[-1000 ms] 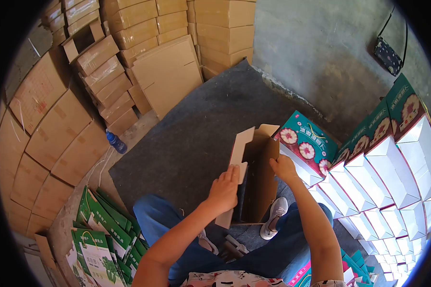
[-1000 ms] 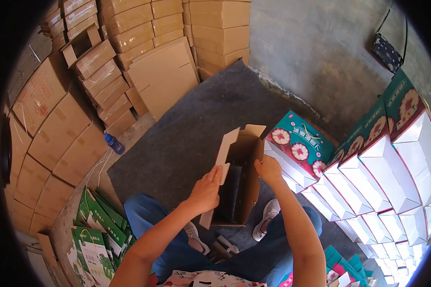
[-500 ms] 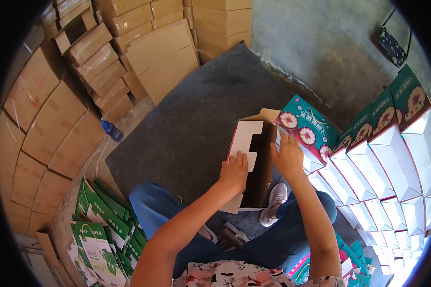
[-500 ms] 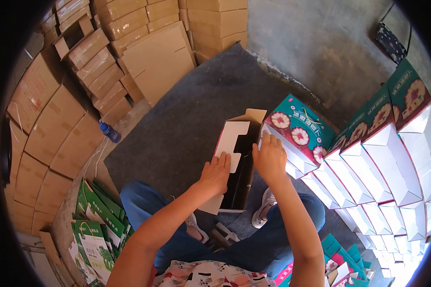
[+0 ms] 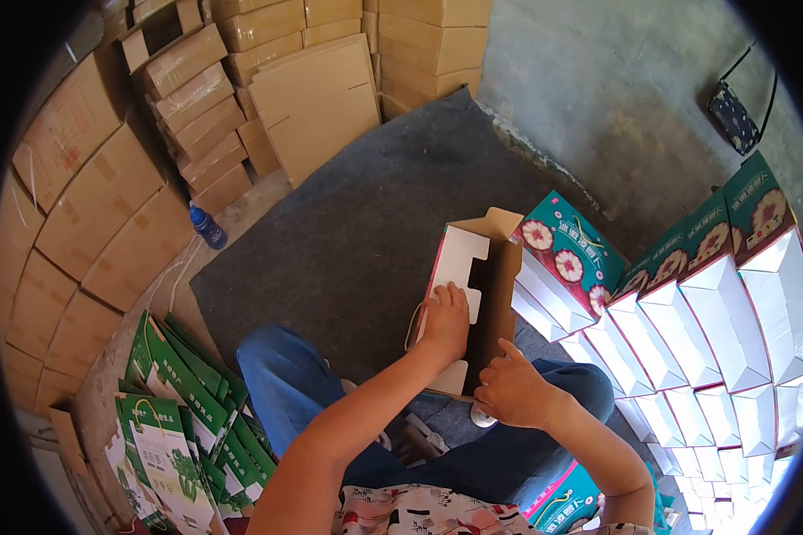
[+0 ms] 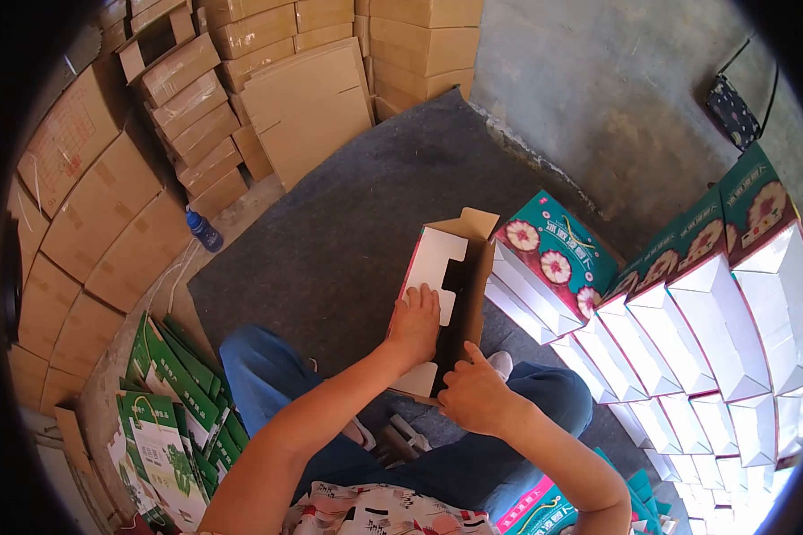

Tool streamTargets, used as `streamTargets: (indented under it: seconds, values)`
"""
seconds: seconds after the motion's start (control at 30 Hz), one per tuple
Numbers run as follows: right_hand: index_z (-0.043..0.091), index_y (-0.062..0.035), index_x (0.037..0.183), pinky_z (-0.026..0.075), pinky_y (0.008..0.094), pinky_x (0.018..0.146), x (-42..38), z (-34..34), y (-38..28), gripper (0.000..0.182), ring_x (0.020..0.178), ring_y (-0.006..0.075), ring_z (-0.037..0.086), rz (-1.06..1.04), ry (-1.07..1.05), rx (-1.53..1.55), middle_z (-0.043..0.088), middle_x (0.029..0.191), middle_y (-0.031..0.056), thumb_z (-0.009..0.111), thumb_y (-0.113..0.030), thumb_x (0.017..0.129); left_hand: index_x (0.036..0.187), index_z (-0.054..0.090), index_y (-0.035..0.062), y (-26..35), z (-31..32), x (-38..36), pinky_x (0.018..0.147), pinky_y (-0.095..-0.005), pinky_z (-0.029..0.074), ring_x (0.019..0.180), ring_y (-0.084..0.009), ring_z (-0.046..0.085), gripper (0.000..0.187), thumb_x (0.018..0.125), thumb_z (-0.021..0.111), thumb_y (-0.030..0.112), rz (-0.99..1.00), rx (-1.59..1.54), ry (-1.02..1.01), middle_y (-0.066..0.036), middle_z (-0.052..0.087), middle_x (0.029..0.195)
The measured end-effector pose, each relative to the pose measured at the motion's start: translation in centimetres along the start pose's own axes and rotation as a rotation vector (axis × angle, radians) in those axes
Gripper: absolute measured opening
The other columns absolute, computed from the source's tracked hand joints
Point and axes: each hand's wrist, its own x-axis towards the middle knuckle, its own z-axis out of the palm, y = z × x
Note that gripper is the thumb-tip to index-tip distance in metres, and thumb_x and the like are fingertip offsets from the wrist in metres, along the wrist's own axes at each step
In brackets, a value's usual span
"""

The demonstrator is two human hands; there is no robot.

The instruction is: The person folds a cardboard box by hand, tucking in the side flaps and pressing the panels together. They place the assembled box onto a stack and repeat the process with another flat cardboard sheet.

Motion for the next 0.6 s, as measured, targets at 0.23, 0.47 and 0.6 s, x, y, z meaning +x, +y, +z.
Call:
streamTargets:
  seconds: [0.23,0.47,0.6]
  values:
    - [0.070,-0.0121,0.082,0.046,0.0401,0.080,3.4,-0.1,1.4,0.025,0.089,0.0233,0.061,0.102,-0.263,0.095,0.064,0.078,0.0027,0.061,-0.035,0.082,0.131,0.044,-0.0029,-1.6,3.0,-1.2,0.096,-0.0474,0.035,0.119,-0.0390,0.039,0.065,0.073,0.059,0.023,0.047,0.002,0.253,-0.022,0.040,0.136]
    - [0.063,-0.0035,0.095,0.050,0.0383,0.072,4.8,3.7,3.8,0.041,0.086,0.0283,0.060,0.301,-0.036,0.033,0.060,0.091,0.0123,0.070,-0.036,0.072,0.126,0.049,-0.0005,-3.2,4.1,-3.1,0.106,-0.0440,0.028,0.130,-0.0352,0.033,0.052,0.087,0.051,0.034,0.141,-0.558,0.372,-0.019,0.041,0.137]
    - [0.061,-0.0028,0.100,0.051,0.0391,0.073,6.9,5.3,3.9,0.049,0.088,0.0298,0.060,0.415,-0.065,-0.048,0.058,0.095,0.0135,0.073,-0.038,0.068,0.127,0.047,-0.0021,-2.5,3.6,-5.1,0.107,-0.0465,0.025,0.132,-0.0376,0.030,0.058,0.086,0.053,0.039,0.140,-0.550,0.323,-0.023,0.038,0.138]
